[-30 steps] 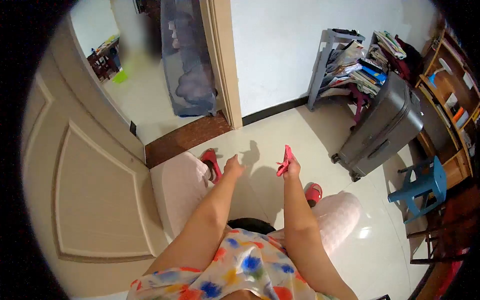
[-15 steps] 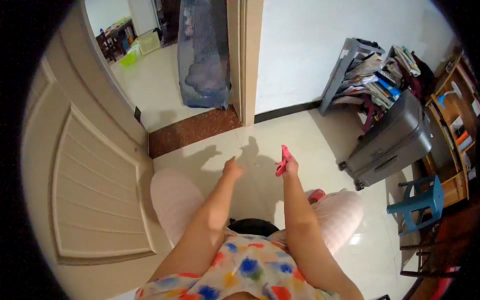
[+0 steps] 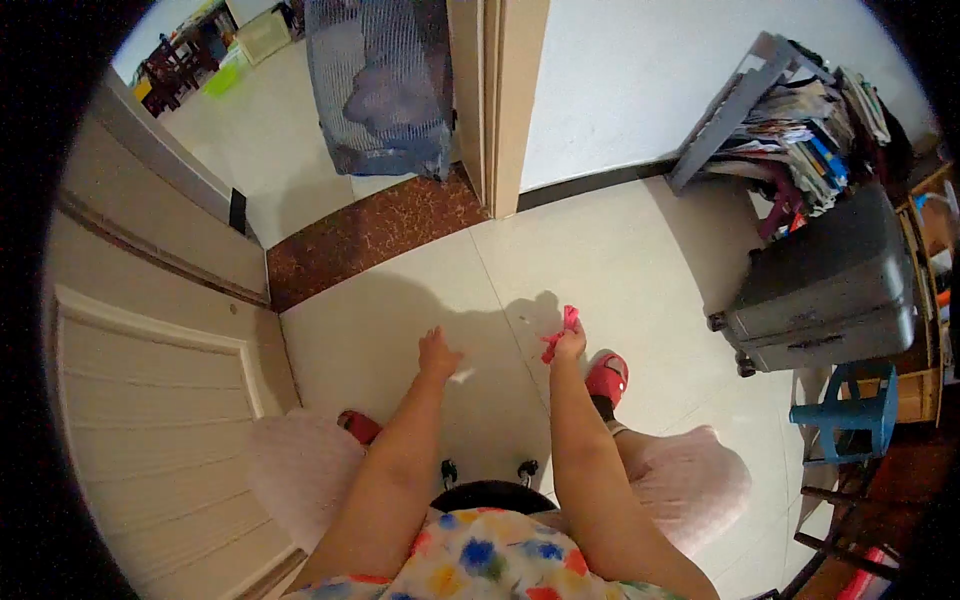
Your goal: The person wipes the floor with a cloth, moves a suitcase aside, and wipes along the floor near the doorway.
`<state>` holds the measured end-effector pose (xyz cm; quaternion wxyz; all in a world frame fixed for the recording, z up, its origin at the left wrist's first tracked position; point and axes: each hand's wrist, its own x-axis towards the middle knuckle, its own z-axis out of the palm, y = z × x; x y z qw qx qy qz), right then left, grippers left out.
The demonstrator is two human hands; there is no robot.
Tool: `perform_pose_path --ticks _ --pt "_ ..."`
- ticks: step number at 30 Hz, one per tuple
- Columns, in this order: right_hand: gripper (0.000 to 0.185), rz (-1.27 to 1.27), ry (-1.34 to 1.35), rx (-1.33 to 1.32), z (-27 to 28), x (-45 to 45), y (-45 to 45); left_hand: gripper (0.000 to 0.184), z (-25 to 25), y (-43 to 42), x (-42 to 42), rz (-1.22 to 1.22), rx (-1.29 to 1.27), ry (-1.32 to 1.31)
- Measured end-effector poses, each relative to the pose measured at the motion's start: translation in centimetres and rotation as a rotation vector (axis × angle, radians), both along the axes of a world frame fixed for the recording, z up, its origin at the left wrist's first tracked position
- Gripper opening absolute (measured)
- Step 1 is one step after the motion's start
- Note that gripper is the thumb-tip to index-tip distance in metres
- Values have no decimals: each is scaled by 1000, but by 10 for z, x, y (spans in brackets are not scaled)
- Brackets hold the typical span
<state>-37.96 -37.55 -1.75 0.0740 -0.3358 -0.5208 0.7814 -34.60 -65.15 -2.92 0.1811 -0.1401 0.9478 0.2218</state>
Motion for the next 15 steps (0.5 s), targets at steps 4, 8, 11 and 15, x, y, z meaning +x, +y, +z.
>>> perform_pose_path --ticks 4,8,11,15 --pt "44 -121 -33 484 -54 -11 -9 107 -19 -19 -17 -62 -132 -74" --pt "46 47 -75 733 -48 -27 -31 118 -19 -32 -45 17 -235 -172" --pt "36 23 -52 1572 -113 -54 -45 124 3 -38 -67 140 -179 -183" --pt "34 53 90 1410 -81 -116 -67 129 -25 -51 -76 103 -160 -229"
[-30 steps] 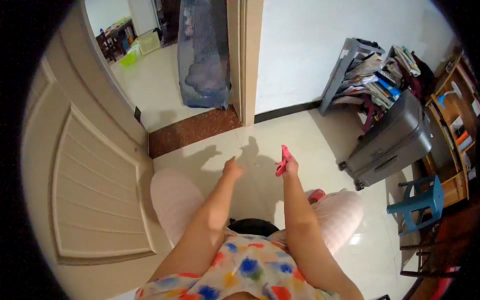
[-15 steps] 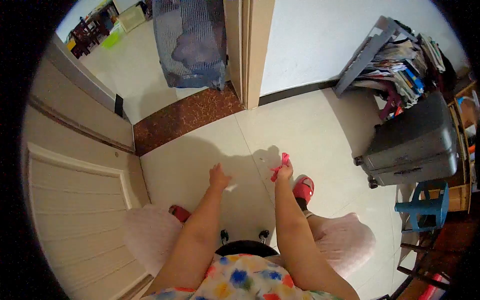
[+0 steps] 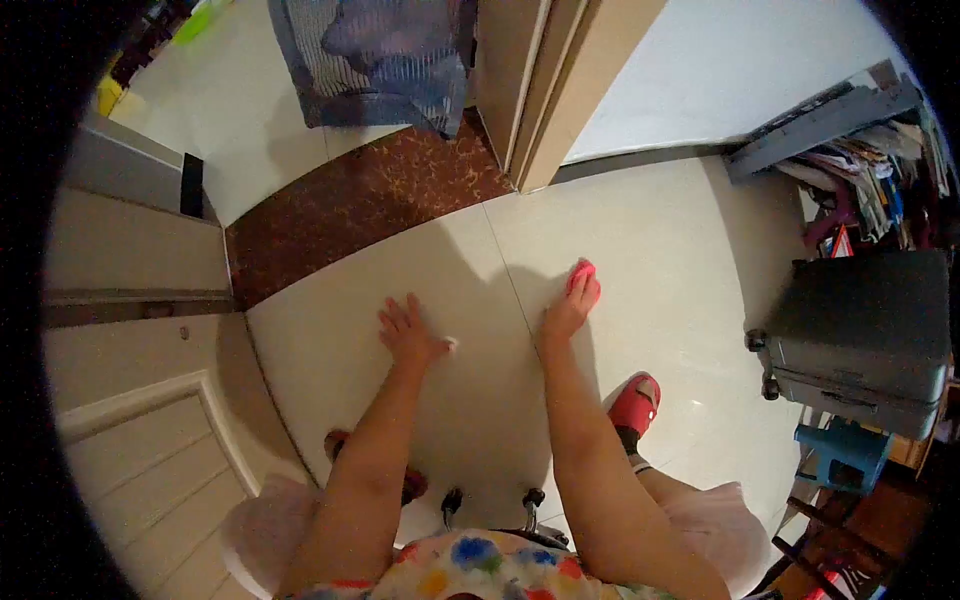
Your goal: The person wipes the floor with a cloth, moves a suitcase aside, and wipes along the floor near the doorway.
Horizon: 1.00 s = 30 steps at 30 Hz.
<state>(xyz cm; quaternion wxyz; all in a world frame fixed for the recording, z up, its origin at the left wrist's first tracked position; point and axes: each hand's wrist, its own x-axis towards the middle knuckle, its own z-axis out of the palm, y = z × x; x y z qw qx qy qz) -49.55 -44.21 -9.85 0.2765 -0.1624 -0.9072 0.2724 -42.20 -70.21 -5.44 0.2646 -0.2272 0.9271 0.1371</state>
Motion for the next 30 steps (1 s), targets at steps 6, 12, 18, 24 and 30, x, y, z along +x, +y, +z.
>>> perform_pose_path --ticks 6,12,18,24,30 --pt "42 84 -37 -253 5 -99 13 135 -12 -2 2 -25 -8 33" --pt "53 322 -2 145 -21 -157 46 137 -21 -5 8 -38 -12 49" --pt "47 397 -62 -10 -10 -139 14 134 -17 -2 6 -28 -10 7" --pt "37 626 -83 98 -18 -115 -62 132 4 -2 0 -41 15 -32" --pt "42 856 -210 -546 -43 -116 -117 130 -3 -1 6 -27 43 25"
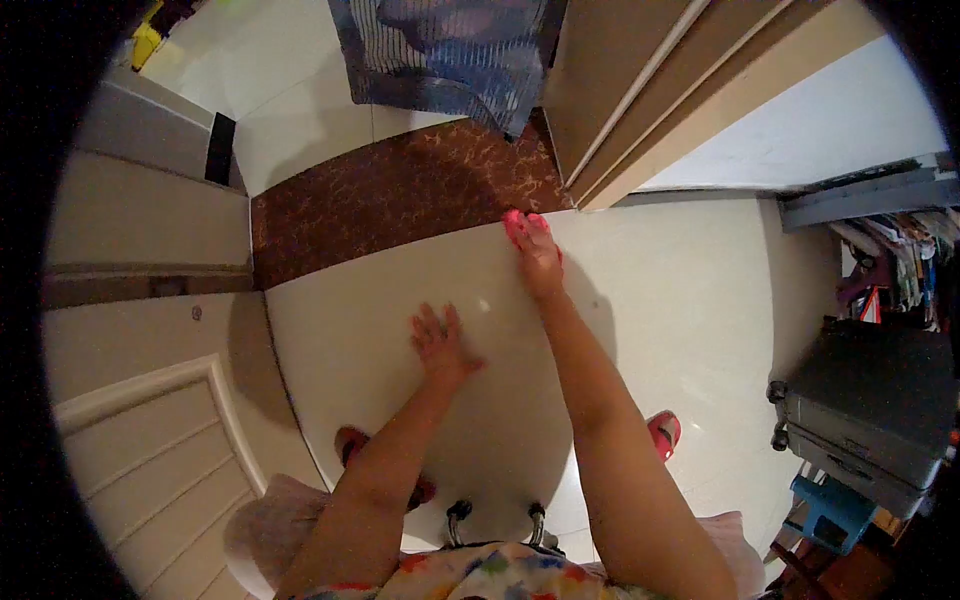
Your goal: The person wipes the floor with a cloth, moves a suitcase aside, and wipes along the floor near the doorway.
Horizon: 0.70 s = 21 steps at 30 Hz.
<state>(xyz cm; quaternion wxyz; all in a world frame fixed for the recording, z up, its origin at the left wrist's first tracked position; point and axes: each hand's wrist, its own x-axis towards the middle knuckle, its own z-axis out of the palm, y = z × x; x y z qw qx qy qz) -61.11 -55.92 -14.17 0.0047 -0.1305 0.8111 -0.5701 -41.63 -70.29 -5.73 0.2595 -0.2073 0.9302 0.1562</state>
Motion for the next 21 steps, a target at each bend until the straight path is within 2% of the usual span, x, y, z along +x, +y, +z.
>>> perform_pose_path --ticks 3,5,7,10,13,15,17,19,21 --pt "45 187 -276 -136 43 14 -2 130 3 1 -2 -5 -25 10" --pt "45 317 -278 43 53 31 4 130 5 1 -1 -14 -22 12" --pt "46 432 -65 458 62 57 14 131 1 2 5 -23 -31 83" --pt "45 547 97 731 82 103 25 130 -6 5 3 -45 -96 75" --pt "40 446 -48 516 101 151 36 128 -5 -4 10 -106 -61 67" --pt "40 493 -251 47 53 177 42 128 7 -5 12 -127 -23 25" --pt "40 469 -235 -49 44 183 47 127 33 7 11 -117 -6 -80" --pt "39 377 -20 239 67 184 63 128 33 30 16 -111 -17 -106" --pt "36 66 -404 -322 60 168 88 128 27 44 27 -107 -20 -103"
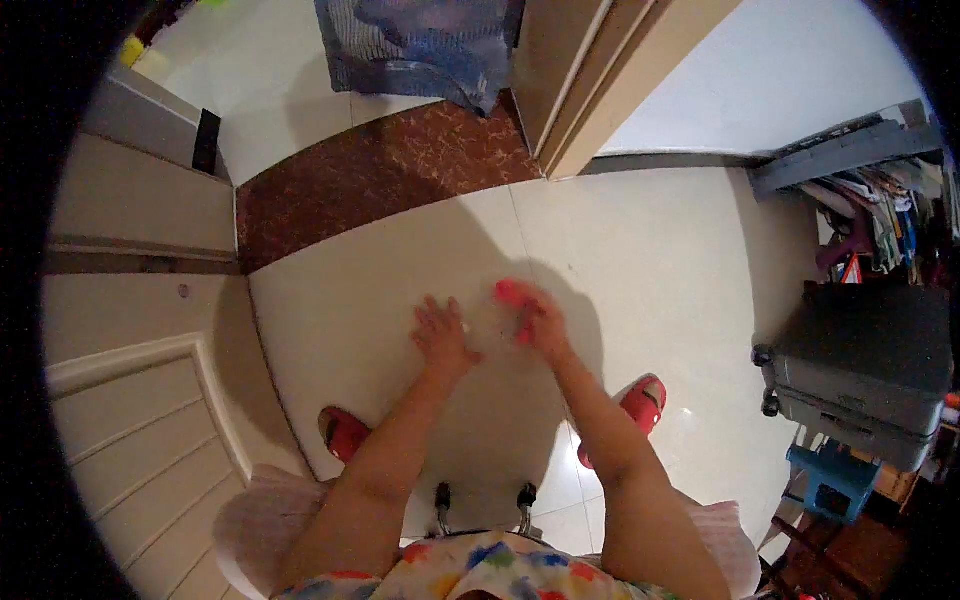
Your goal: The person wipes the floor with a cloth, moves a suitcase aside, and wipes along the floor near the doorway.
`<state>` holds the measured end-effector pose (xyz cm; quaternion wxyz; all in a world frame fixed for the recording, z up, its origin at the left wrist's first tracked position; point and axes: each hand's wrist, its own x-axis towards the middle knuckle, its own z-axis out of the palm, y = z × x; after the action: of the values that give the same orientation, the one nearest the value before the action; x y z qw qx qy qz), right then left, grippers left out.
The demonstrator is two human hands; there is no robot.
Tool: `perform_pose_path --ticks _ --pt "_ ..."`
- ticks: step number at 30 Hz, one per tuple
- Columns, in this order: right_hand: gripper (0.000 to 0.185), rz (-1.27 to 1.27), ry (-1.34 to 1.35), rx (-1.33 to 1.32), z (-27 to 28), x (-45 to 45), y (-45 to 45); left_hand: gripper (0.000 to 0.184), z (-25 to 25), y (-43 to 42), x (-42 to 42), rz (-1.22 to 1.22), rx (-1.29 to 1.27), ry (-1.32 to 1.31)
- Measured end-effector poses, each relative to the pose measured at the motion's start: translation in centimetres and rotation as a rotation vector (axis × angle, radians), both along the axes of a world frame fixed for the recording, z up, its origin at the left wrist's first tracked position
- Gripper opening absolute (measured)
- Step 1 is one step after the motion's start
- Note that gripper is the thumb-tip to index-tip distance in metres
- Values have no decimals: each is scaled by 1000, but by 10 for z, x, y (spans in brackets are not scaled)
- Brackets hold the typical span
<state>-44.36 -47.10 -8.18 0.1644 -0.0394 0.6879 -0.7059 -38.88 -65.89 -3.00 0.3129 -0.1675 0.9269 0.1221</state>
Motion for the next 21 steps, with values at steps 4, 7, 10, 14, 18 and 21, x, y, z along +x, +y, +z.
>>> perform_pose_path --ticks 4,7,10,14,18,21 --pt "30 -523 -285 25 42 -62 69 129 -17 11 11 -25 -15 101" --pt "31 -618 130 -6 -27 -93 153 130 -23 7 11 -49 -18 150" --pt "33 -654 60 -145 -38 -103 182 131 -29 6 14 -52 -13 177" --pt "37 -655 92 -58 -47 -100 144 130 -26 7 15 -60 -1 174" --pt "46 -373 226 138 -39 -74 85 130 -31 6 16 -101 -33 225" --pt "54 -127 509 532 -45 -49 52 130 -31 5 16 -116 -38 247"
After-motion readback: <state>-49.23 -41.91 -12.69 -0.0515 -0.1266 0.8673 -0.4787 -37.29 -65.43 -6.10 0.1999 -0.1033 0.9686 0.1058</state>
